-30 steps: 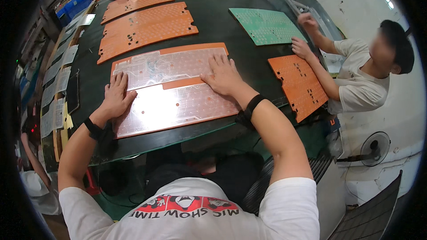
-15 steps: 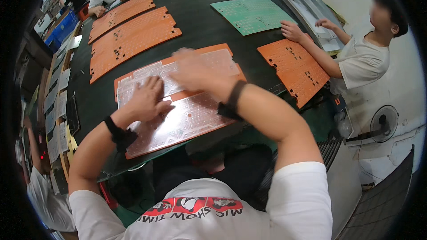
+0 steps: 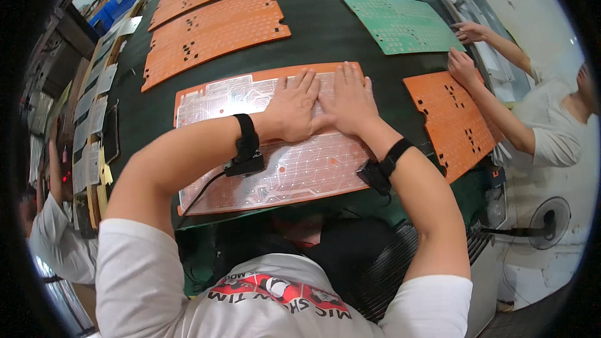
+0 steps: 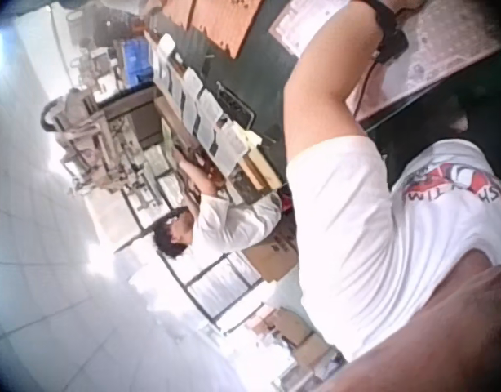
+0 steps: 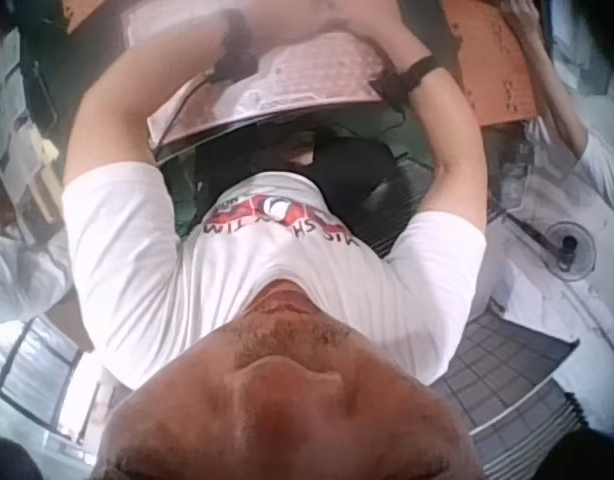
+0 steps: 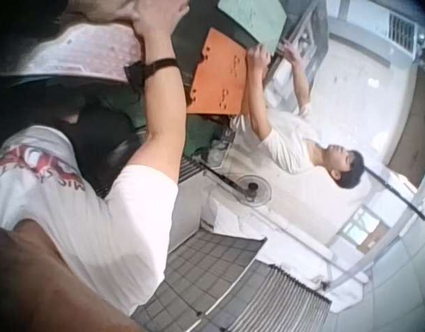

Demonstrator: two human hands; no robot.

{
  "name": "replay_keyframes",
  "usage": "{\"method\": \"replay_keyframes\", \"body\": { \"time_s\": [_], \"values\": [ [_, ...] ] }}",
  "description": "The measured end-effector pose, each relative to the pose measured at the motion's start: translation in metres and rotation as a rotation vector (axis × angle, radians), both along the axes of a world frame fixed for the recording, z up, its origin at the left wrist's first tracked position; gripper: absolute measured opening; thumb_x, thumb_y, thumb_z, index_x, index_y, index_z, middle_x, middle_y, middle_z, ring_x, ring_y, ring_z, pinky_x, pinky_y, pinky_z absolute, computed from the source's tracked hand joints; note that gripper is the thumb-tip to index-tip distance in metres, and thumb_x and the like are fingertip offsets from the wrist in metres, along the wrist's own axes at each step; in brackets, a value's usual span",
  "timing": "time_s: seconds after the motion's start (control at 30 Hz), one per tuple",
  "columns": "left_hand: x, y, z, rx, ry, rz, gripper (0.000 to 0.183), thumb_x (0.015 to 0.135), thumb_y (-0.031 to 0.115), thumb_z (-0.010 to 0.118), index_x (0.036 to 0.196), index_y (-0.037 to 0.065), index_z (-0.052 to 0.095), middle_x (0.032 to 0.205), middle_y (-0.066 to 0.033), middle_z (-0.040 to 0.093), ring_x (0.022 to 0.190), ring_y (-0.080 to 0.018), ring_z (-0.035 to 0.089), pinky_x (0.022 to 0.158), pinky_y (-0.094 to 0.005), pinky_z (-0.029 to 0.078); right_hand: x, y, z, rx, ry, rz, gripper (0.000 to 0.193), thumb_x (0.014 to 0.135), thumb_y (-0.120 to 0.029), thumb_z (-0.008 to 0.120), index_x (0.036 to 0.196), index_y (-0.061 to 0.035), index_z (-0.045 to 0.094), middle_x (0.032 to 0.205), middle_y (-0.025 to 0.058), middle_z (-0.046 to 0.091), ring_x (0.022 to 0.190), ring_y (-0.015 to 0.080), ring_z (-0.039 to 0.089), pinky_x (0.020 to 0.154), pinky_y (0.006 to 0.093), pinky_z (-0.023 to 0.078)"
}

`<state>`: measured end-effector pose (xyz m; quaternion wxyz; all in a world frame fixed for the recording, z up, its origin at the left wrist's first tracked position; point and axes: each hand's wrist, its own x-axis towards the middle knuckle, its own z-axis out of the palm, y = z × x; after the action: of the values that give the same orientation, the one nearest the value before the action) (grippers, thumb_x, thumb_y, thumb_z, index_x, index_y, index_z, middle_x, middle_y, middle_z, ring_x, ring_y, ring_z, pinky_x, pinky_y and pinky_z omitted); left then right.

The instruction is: Assembling keyboard membrane and circuitry components on a production line table.

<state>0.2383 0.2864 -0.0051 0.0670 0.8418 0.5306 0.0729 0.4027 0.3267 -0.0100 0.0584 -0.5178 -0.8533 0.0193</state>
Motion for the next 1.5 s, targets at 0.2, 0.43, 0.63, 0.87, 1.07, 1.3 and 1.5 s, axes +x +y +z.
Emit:
{"method": "replay_keyframes", "body": {
  "time_s": [0.2,0.43,0.63,0.87,1.07,1.3,1.5],
  "values": [
    [-0.041,-0.008,-0.002,0.009,0.038,-0.014,0.084,0.088,0.059,0.038,0.139,-0.007,0.027,0.148,-0.0236,0.022,0.139,-0.0327,0.019,0.109,-0.0517,0.016,-0.002,-0.001,-0.002,0.028,0.028,-0.039,0.08,0.088,-0.047,0.048,0.139,0.0088,0.023,0.146,0.0265,0.023,0.139,0.0356,0.016,0.111,0.0499,0.016],
    [-0.093,-0.023,0.0,0.038,0.07,0.155,0.082,0.088,0.056,0.039,0.14,-0.005,0.026,0.148,-0.0223,0.023,0.14,-0.0323,0.018,0.111,-0.0485,0.014,-0.003,-0.002,0.003,-0.014,0.054,-0.066,0.084,0.086,-0.052,0.049,0.14,0.008,0.023,0.147,0.0263,0.021,0.14,0.035,0.014,0.111,0.0511,0.015],
    [-0.139,-0.042,0.006,0.031,0.095,0.329,0.08,0.088,0.055,0.041,0.14,-0.004,0.028,0.146,-0.0217,0.028,0.138,-0.032,0.022,0.11,-0.0475,0.016,0.0,0.002,0.002,-0.039,0.075,-0.038,0.086,0.086,-0.054,0.047,0.141,0.0071,0.022,0.148,0.0253,0.02,0.14,0.0344,0.012,0.111,0.0513,0.014],
    [-0.157,-0.075,0.016,-0.058,0.28,0.564,0.081,0.087,0.054,0.043,0.138,-0.007,0.028,0.147,-0.0237,0.023,0.139,-0.0357,0.016,0.106,-0.0552,0.018,0.007,0.014,0.007,-0.212,0.155,-0.172,0.081,0.088,-0.054,0.044,0.138,0.0084,0.028,0.146,0.0256,0.022,0.137,0.0375,0.02,0.11,0.0513,0.017],
    [-0.051,-0.152,0.021,-0.146,-0.081,0.004,0.079,0.085,0.041,0.053,0.14,-0.005,0.022,0.146,-0.027,0.022,0.136,-0.0438,0.019,0.105,-0.0573,0.019,-0.035,-0.114,0.002,0.022,0.437,0.304,0.056,0.082,-0.035,0.059,0.12,0.0042,0.047,0.122,0.0244,0.05,0.116,0.0377,0.045,0.1,0.0483,0.032],
    [-0.008,-0.153,0.009,-0.095,0.036,0.231,0.088,0.084,0.055,0.047,0.136,-0.012,0.025,0.144,-0.0291,0.025,0.136,-0.041,0.022,0.103,-0.0629,0.018,0.037,-0.108,-0.006,0.097,0.117,-0.079,0.083,0.083,-0.046,0.056,0.135,0.0113,0.028,0.143,0.0278,0.026,0.136,0.0383,0.023,0.11,0.0494,0.019],
    [-0.013,-0.128,-0.005,0.074,-0.019,0.196,0.087,0.084,0.058,0.048,0.137,-0.009,0.029,0.145,-0.0255,0.028,0.137,-0.0364,0.022,0.108,-0.0529,0.02,0.041,-0.109,-0.002,0.048,0.042,-0.103,0.085,0.083,-0.047,0.055,0.137,0.0125,0.025,0.145,0.0281,0.024,0.137,0.0387,0.019,0.11,0.0507,0.017]
  ]
}}
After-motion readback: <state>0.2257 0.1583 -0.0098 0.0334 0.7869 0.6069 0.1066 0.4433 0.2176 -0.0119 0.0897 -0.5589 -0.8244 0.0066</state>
